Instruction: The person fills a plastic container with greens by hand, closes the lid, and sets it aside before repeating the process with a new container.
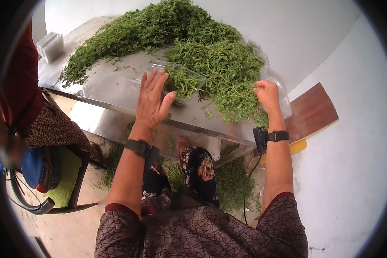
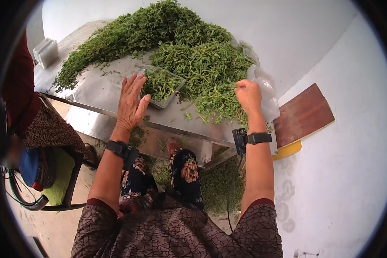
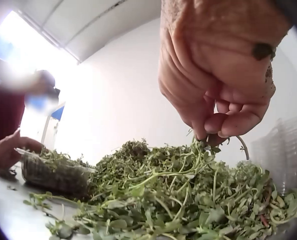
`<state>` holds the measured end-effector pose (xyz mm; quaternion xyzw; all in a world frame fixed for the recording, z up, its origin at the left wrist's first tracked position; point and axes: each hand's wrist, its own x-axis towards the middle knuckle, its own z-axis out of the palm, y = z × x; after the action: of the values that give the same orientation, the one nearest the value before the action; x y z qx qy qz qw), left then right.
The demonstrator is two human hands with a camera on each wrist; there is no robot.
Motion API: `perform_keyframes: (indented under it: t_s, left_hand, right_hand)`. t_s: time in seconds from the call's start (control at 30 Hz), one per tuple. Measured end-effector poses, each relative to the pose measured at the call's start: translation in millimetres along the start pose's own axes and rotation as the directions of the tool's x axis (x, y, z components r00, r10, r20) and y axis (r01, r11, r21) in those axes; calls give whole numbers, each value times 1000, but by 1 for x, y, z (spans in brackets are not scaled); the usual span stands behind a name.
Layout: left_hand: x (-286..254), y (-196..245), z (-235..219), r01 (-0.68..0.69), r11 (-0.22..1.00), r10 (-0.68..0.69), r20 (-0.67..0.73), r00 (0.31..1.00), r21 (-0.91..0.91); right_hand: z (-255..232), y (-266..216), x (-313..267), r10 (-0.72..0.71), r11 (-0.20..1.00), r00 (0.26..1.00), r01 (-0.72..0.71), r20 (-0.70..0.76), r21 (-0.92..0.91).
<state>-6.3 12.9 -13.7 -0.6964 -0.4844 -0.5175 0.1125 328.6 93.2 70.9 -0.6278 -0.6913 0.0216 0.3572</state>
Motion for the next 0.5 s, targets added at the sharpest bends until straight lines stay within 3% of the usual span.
perform_keyframes:
  t_s: [0.07,0.17,0.3,0.37,0.5]
  left_hand:
    - [0,-1,-1,0,1000,0,0,1000,5]
    - [1,-1,-1,-2,1000,2,-2,1000,10]
    - [1,0,-1,5,1000,-5,-5,1000,21]
    - [1,0,0,8,1000,-8,-7,1000,27]
    - [1,-1,1,8,1000,-8,0,1000,27]
  right_hand:
    - [-13,-10,2,86,951,992,-110,95,290]
    - [-20,-25,-3,122,893,984,-165,128,418]
    - [-13,-18,-9,87,917,990,-123,112,379]
    - [-7,-12,-11,89,941,949,-179,301,286]
    - [4,-8,-18,97,987,952,-131,289,98]
